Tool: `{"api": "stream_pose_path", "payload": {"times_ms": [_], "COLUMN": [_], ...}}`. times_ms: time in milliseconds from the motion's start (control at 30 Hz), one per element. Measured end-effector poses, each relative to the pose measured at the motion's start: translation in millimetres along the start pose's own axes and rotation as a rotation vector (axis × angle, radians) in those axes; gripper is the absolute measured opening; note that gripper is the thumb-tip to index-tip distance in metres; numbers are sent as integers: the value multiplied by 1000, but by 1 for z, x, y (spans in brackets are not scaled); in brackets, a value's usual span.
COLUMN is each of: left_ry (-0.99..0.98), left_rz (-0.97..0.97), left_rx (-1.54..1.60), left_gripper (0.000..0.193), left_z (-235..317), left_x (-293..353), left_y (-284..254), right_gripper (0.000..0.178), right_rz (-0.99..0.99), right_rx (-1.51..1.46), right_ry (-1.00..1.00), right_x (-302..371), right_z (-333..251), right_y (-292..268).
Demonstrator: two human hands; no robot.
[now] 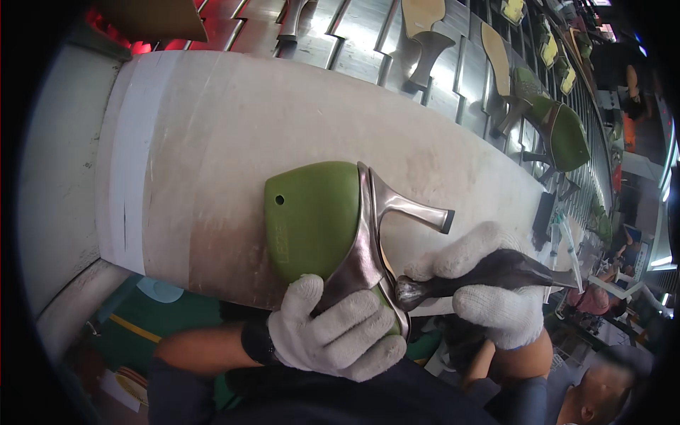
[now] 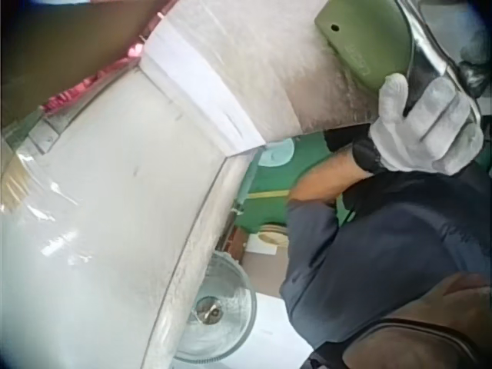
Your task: The person attaches soles to shoe uppers on lasts by hand, taps along the edges and heels with a hammer, and places the assembled shoes onto a conveyor belt.
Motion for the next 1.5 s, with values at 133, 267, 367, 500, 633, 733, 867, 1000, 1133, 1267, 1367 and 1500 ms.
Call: {"api": "stream_pose_path", "payload": {"times_ms": [133, 267, 367, 500, 633, 733, 867, 1000, 1133, 1267, 1367, 1500], "left_ry": [10, 33, 44, 47, 79, 86, 88, 129, 155, 200, 196, 189], "left_rz": [34, 2, -8, 4, -57, -50, -4, -130, -75, -88, -90, -74], "left_rx": [-6, 2, -7, -43, -20, -26, -61, -46, -22, -20, -39, -37], "left_gripper": [44, 44, 42, 38, 46, 47, 39, 41, 52, 54, 51, 45], "left_z": [3, 1, -1, -2, -4, -8, -11, -11, -15, -22, -19, -17], "left_x": [5, 2, 3, 0, -5, -10, -6, -12, -6, -4, -7, -10], "left_y": [3, 4, -1, 0, -5, -8, -3, -8, -10, -11, -16, -13], "right_gripper": [28, 28, 27, 27, 33, 25, 30, 32, 35, 29, 36, 62], "right_rz": [-60, -219, -302, -119, 45, -106, -241, -266, -204, -101, 20, 215], "right_rx": [81, 244, 427, 265, 197, 690, 878, 687, 700, 257, 199, -381], "right_ry": [-97, -127, -150, -35, -344, -252, -373, -198, -165, -390, -775, -829], "right_x": [-11, -27, -37, -5, -15, -30, -39, -26, -10, 13, 56, 94], "right_z": [-5, -27, -40, -15, -6, -48, -43, -44, -29, 30, 66, 92], "right_y": [1, 9, 20, 8, 34, 35, 23, 14, 5, -17, -31, -45]}}
Point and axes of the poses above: each hand's wrist, its own x-axis away from the middle knuckle, its own y-axis out of the palm, z = x × y, the point moved 2 cm from there along -x, towards the middle knuckle, and after that the axes turned 10 degrees about z, right-handed, at the moved point
